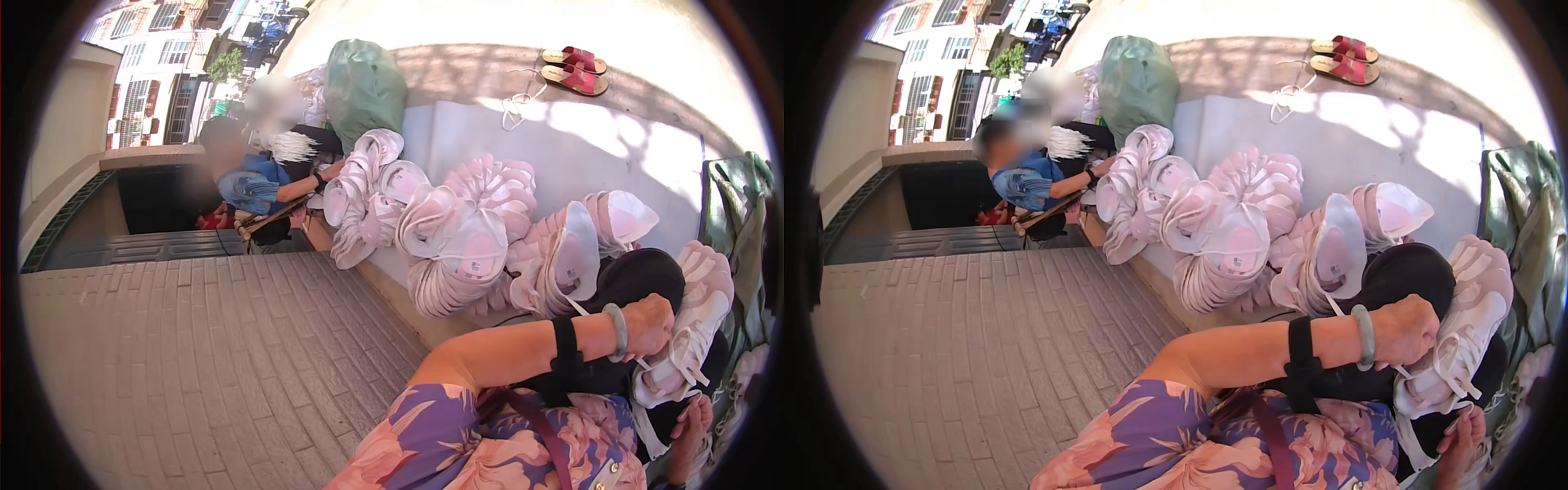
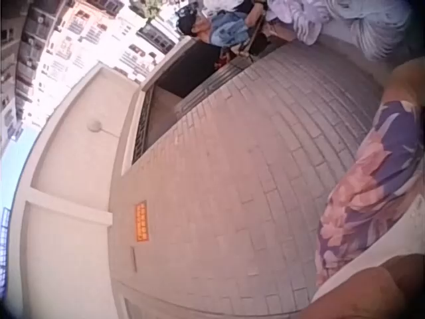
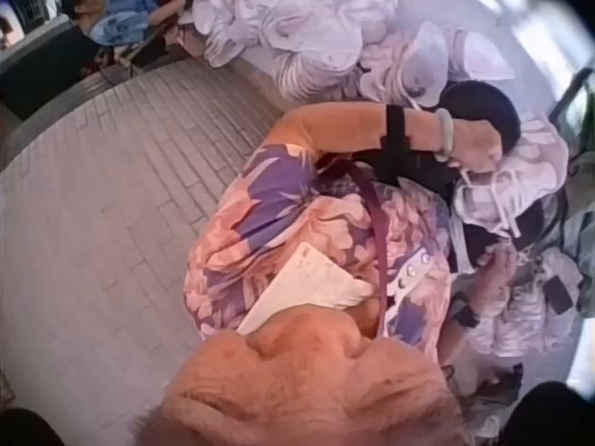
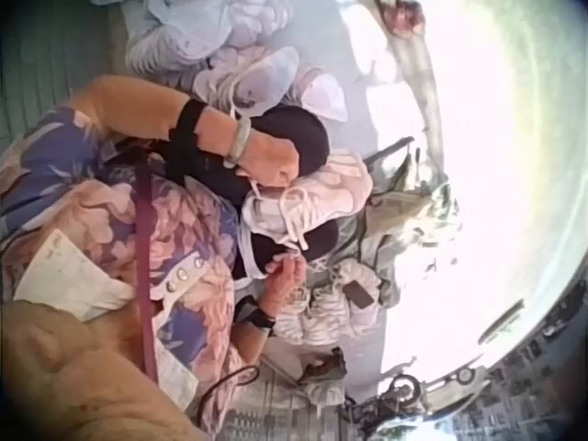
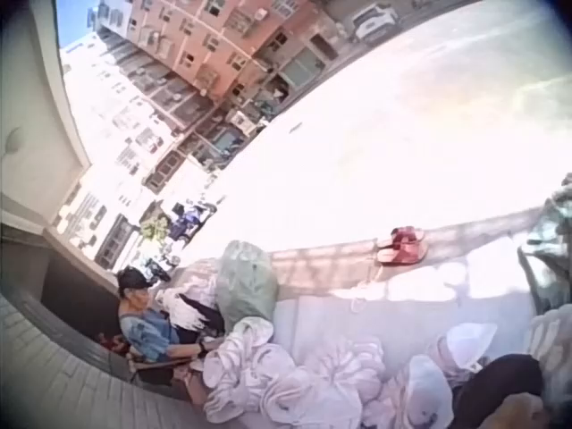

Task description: The person is lacing white and pink sneakers.

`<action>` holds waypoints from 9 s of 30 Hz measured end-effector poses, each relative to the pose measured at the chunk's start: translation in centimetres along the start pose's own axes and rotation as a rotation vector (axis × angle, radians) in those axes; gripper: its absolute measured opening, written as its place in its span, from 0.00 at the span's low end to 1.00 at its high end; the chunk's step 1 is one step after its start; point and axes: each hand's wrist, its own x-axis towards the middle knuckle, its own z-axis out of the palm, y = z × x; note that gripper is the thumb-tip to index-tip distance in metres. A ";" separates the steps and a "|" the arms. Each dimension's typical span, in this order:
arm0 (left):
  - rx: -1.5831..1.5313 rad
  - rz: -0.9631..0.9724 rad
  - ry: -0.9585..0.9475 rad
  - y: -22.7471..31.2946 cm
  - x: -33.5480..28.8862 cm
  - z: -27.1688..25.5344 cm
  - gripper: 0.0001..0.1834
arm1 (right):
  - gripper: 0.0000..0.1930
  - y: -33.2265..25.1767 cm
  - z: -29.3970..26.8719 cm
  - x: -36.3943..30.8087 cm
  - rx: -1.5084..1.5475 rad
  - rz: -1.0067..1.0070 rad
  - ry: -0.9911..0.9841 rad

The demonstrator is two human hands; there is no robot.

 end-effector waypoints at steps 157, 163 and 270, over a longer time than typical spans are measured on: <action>0.146 0.092 -0.006 -8.4 -6.9 1.4 0.09 | 0.02 -4.2 4.6 -3.2 0.234 0.004 -0.071; 0.114 0.072 -0.008 -9.0 -6.3 1.5 0.07 | 0.02 -4.1 4.7 -2.7 0.172 -0.001 -0.046; -0.518 0.198 0.291 -2.4 -3.0 3.9 0.07 | 0.01 -2.3 9.0 -1.3 0.133 -0.633 0.283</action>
